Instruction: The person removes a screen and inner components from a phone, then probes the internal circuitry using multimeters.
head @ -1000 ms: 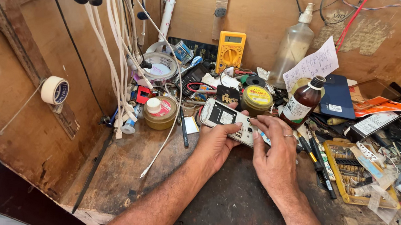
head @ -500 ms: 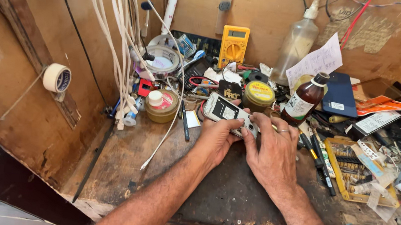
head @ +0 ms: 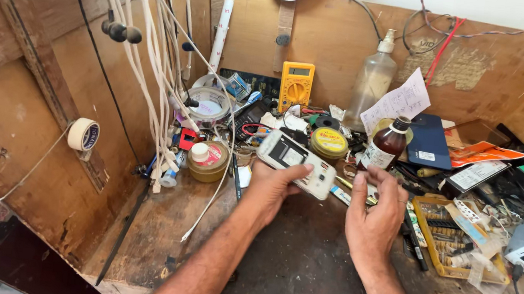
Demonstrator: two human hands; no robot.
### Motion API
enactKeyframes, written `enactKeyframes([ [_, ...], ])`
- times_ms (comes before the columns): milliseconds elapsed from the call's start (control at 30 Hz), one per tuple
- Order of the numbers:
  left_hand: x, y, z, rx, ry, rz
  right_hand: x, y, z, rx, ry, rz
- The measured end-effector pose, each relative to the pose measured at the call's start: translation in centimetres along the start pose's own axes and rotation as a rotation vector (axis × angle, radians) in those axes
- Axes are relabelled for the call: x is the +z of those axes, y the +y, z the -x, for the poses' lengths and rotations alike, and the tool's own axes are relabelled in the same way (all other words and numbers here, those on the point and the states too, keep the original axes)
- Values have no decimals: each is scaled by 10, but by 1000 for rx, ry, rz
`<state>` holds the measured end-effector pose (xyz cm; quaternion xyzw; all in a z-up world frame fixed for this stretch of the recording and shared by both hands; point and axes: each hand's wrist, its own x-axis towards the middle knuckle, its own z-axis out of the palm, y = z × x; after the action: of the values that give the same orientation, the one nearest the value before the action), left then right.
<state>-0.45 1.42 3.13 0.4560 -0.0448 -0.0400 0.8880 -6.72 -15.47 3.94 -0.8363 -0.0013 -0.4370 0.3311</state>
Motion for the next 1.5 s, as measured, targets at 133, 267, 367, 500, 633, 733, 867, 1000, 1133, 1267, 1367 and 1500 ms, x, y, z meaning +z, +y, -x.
enactKeyframes([
  [133, -4, 39, 2, -13, 30, -141, 3, 1, 1, 18, -48, 32],
  [267, -17, 71, 11, -124, 84, -350, 0, -13, -3, -256, -239, 142],
  [367, -24, 78, 23, -201, 100, -375, 0, -20, -3, -380, -297, 172],
  [500, -30, 75, 41, -318, 101, -155, 9, -24, -7, -468, -340, 164],
  [633, -36, 70, 49, -330, 36, -99, 16, -25, -8, -275, -313, -127],
  [733, -39, 66, 44, -270, -28, -117, 17, -23, -4, 20, -239, -355],
  [867, -30, 47, 27, -237, -107, -208, 18, -12, -1, 271, -450, -614],
  [1000, -17, 29, 10, -201, -158, -268, 21, -4, 0, 280, -476, -510],
  [1133, -21, 26, 1, -144, -96, -153, 23, 0, 1, 415, -418, -650],
  [1267, -24, 17, -2, -66, 2, -161, 24, 0, 0, 462, -426, -651],
  [1367, -19, 10, -6, -53, 56, -182, 24, -1, -1, 487, -412, -689],
  [1500, -18, 6, -10, -152, 32, -203, 27, 1, -5, 514, -376, -695],
])
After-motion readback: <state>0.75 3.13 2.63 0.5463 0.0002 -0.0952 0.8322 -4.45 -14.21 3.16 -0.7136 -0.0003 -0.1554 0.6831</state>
